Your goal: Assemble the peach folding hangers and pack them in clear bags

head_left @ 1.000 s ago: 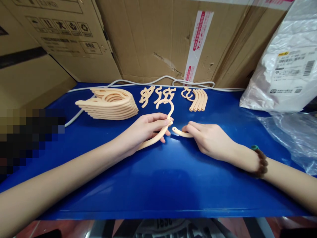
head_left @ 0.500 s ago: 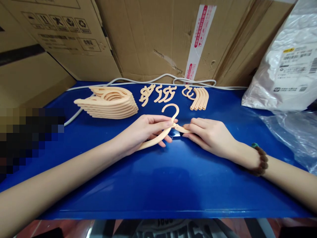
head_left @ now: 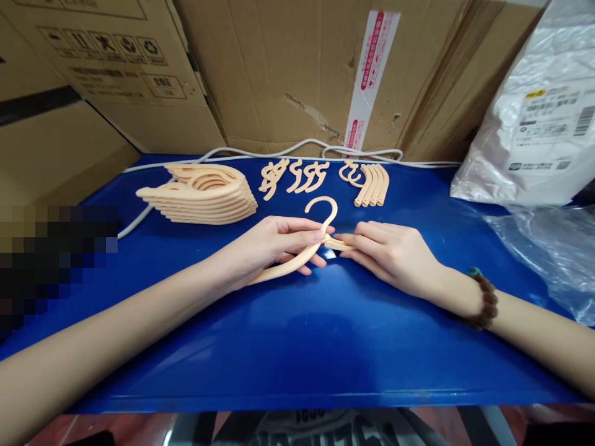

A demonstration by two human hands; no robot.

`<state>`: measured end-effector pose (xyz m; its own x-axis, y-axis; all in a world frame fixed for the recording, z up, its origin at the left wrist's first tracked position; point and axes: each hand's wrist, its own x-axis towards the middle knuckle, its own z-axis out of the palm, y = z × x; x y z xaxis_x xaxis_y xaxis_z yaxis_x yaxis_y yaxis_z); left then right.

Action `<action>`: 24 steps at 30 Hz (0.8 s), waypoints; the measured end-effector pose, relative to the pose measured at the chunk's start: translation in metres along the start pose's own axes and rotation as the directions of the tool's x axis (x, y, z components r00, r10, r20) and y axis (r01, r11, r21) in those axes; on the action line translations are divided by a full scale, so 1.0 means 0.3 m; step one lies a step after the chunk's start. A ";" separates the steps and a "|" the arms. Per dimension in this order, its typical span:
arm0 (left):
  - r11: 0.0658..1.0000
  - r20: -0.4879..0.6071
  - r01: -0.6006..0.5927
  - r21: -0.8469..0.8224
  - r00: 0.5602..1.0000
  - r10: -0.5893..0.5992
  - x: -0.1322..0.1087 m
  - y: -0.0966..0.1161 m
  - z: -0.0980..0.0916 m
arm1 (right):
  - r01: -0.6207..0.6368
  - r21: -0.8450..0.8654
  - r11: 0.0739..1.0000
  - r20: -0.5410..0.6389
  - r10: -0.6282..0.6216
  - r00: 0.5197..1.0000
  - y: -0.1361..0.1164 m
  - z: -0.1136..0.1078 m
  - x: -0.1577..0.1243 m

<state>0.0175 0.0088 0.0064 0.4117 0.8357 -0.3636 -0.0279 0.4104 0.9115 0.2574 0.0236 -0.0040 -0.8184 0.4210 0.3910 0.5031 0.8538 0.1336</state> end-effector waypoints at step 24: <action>0.996 0.021 0.005 -0.087 1.000 -0.004 0.000 0.022 -0.019 | -0.063 0.244 0.968 0.065 0.048 0.997 -0.021 -0.005 0.004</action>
<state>0.0120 0.0136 0.0113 0.4309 0.8263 -0.3627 -0.1048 0.4450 0.8894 0.2537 0.0182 -0.0031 -0.8096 0.4809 0.3367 0.4706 0.8745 -0.1175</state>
